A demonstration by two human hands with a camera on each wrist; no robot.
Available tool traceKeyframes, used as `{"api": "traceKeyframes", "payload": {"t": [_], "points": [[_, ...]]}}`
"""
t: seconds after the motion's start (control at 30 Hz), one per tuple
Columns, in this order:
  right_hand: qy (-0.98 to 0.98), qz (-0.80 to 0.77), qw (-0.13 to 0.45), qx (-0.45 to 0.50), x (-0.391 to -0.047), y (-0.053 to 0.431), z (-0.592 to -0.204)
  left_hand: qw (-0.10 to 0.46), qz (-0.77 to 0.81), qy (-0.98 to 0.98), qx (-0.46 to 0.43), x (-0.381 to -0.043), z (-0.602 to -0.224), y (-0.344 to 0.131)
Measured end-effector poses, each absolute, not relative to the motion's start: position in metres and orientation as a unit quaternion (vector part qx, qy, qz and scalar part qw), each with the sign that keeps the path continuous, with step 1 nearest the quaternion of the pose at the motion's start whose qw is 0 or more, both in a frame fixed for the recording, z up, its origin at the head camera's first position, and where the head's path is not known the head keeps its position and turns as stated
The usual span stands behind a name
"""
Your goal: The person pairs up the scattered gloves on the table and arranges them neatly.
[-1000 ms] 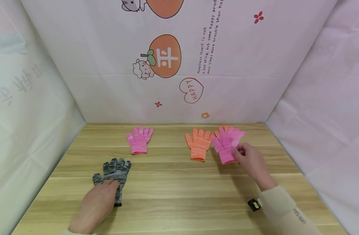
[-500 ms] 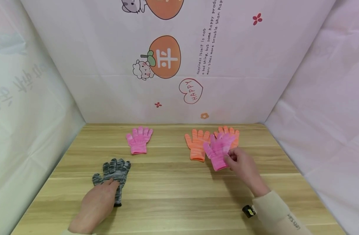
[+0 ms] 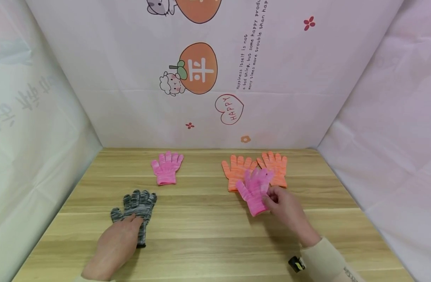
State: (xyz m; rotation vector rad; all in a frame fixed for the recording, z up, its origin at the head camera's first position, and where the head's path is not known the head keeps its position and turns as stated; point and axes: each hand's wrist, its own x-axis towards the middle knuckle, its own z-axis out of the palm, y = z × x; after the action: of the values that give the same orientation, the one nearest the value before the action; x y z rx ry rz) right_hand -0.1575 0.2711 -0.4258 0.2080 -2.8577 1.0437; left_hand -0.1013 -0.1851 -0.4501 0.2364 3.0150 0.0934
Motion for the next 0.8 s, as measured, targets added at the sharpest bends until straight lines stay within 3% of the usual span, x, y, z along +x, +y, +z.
{"api": "traceKeyframes", "payload": {"t": [0.4,0.8], "points": [[-0.927,0.369,-0.010,0.073,-0.141,0.251,-0.432,0.059,0.031,0.995,0.079,-0.102,-0.450,-0.185],[-0.937,0.341,-0.028,0.070,-0.126,0.236,-0.440,0.053,0.030,0.995,0.084,-0.101,-0.451,-0.186]]}}
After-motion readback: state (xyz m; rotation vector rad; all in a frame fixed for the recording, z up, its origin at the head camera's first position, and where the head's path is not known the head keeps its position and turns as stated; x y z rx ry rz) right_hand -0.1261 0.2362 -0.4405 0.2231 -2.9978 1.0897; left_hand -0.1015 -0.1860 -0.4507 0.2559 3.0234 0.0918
